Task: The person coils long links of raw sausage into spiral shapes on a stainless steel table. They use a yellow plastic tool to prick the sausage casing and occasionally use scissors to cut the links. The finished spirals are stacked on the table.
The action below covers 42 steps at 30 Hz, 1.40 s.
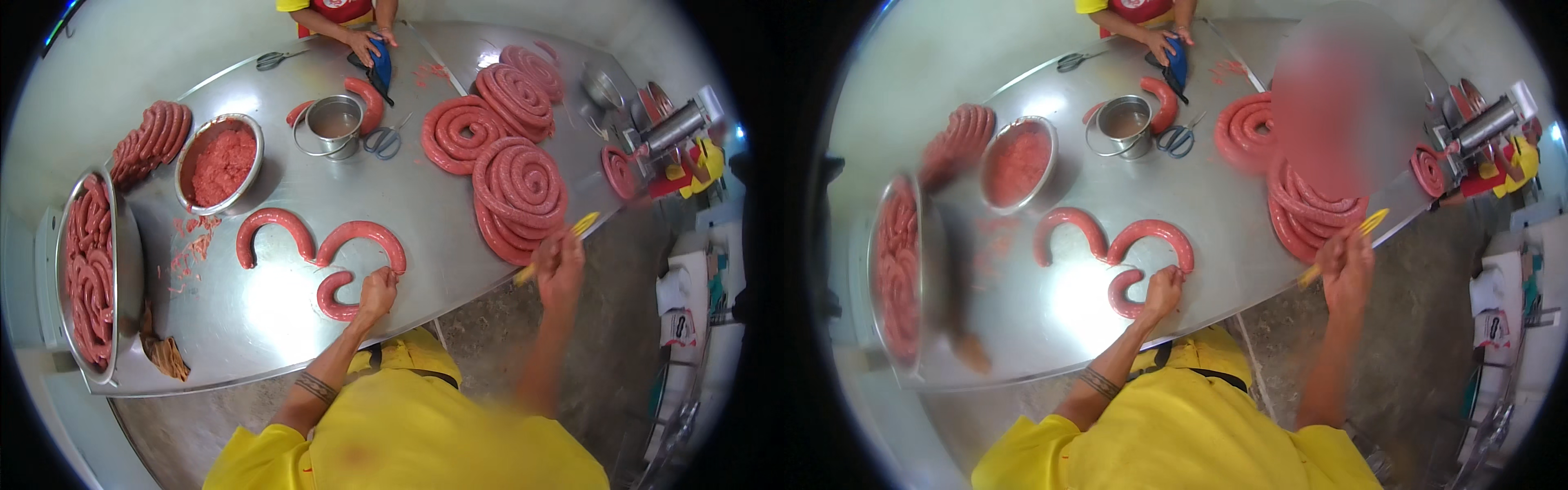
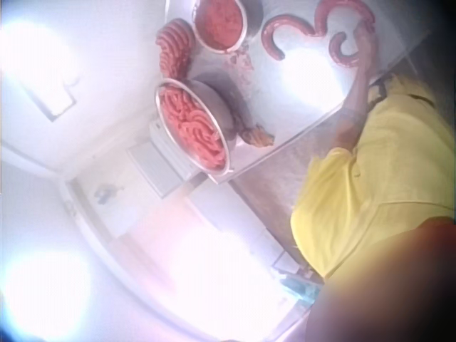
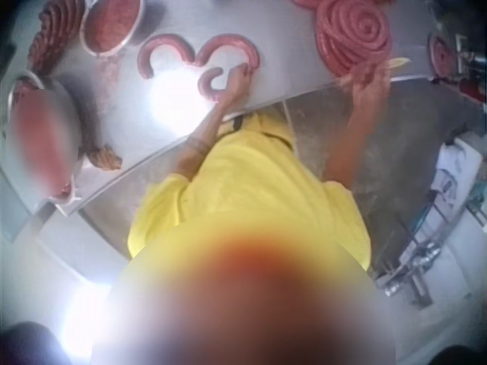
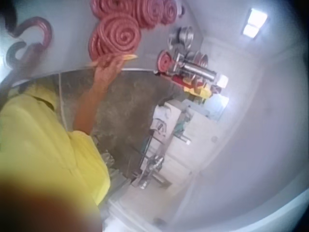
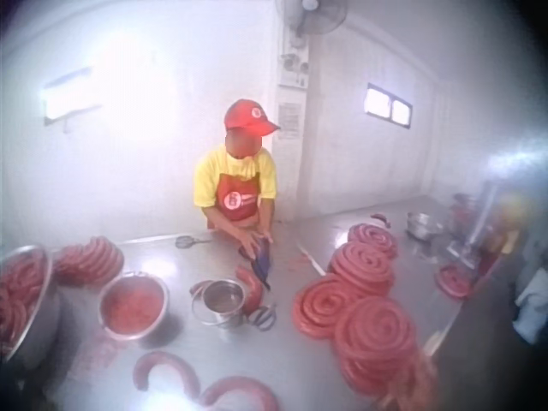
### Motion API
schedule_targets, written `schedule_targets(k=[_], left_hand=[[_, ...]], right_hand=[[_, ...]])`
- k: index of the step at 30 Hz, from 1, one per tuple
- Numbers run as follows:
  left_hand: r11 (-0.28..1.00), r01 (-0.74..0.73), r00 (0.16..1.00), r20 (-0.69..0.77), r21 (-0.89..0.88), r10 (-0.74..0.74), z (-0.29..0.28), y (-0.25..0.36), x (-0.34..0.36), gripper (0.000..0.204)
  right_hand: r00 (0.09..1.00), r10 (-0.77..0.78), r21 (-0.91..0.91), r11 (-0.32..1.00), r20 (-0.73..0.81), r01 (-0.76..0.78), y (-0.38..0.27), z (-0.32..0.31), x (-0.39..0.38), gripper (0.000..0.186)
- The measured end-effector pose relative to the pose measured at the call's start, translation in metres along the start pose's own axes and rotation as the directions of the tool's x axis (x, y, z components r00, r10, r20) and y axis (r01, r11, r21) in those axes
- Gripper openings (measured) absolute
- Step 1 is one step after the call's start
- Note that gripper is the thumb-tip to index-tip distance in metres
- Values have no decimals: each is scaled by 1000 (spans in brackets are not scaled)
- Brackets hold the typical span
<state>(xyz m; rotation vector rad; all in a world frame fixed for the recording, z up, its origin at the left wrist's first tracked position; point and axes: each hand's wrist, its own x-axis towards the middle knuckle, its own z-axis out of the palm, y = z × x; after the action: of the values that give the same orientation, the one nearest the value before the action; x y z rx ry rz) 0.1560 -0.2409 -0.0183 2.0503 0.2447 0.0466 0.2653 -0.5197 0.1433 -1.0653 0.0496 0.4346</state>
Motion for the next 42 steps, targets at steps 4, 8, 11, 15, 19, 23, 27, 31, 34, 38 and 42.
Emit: schedule_targets(k=[4, 8, 11, 15, 19, 23, 27, 31, 34, 38, 42], left_hand=[[157, 558, 771, 439, -815, -461, -11, -6, -7, 16], [979, -41, 995, -100, -202, 21, -15, -13, -19, 13], [978, -189, 968, -185, -84, 171, -12, -19, -23, 13], [902, 11, 985, -151, -432, -84, -15, -17, -22, 17], [731, 305, 931, 351, -611, -95, -27, 7, -29, 22], [910, 304, 910, 369, -283, -189, -30, 40, -35, 27], [971, -82, 970, 204, -225, 129, -30, 49, -41, 21], [995, -35, 952, 300, -95, 62, -34, 32, -56, 23], [996, -89, 947, 310, 3, 84, -36, 18, -68, 20], [996, -41, 957, 288, 80, 16, -42, 13, -78, 16], [964, -134, 979, 184, 230, 92, -66, 11, -90, 37]], right_hand=[[733, 666, -532, 574, -139, -623, 52, -47, -59, 34], [995, 96, -965, 263, 24, -2, 159, -10, 1, 35], [834, 298, -885, 204, 463, 419, 173, 32, 75, 31], [672, 414, -744, 587, 615, 319, 135, 80, 72, 24], [892, -114, -523, 775, 437, 355, 45, 87, 72, 24], [954, -287, 237, 936, 80, 262, -16, 31, 95, 22], [948, 247, 210, 956, -202, -204, 68, 7, 65, 18], [936, 260, 67, 966, -236, -251, 74, -39, 52, 22], [950, -140, -46, 990, -279, 132, -58, -125, 94, 25], [877, -441, -316, 873, -190, 371, -167, -197, 129, 30], [952, -304, -662, 710, 21, 241, -52, -123, 126, 35]])
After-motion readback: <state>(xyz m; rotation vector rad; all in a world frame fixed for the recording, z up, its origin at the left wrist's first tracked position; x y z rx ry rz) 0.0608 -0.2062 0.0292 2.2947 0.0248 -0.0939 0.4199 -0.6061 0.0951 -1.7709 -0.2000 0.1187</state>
